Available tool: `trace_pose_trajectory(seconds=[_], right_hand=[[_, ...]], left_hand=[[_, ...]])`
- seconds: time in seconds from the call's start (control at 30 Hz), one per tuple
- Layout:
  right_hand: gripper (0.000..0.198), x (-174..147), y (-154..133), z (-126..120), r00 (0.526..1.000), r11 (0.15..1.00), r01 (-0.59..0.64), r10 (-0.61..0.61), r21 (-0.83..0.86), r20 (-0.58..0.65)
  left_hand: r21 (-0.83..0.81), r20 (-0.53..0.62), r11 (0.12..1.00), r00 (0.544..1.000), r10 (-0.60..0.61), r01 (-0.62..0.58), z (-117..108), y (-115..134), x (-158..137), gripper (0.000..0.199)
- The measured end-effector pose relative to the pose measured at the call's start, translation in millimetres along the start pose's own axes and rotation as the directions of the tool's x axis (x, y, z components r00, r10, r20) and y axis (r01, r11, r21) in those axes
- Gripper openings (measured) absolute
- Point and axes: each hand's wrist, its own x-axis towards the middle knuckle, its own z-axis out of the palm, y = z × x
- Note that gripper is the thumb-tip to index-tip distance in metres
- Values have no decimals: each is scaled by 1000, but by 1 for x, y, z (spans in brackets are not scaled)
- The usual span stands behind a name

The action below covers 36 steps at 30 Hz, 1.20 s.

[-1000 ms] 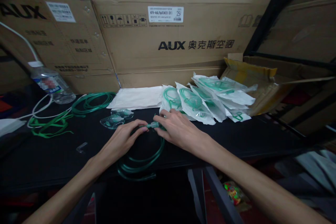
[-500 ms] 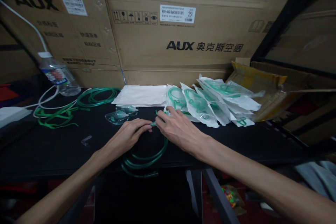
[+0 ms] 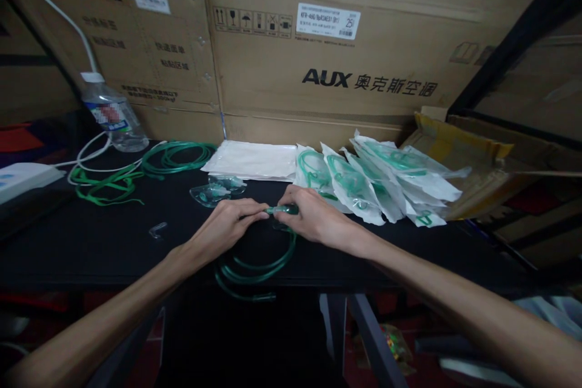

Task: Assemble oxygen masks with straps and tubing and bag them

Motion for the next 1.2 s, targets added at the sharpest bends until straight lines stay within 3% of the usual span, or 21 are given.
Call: trace_pose_trajectory(seconds=[0.37, 0.7, 0.83, 1.03, 1.2], right_hand=[[31, -21, -5, 32, 990, 972, 136, -142, -190, -17], [17, -3, 1, 22, 998, 999, -4, 7, 40, -58], [17, 3, 1, 19, 999, 998, -13, 16, 56, -51], [23, -10, -7, 28, 986, 986, 101, -117, -133, -116], [31, -18, 2, 40, 955, 909, 234, -282, -345, -94]], left_hand=[[83, 44, 996, 999, 6, -9, 3, -4, 0, 32], [81, -1, 997, 1000, 14, -14, 4, -6, 0, 29], [108, -17, 994, 1000, 14, -12, 5, -6, -1, 31], [117, -25, 993, 1000, 14, -11, 2, -6, 0, 31], [114, -31, 993, 1000, 1, 3, 2, -2, 0, 28]])
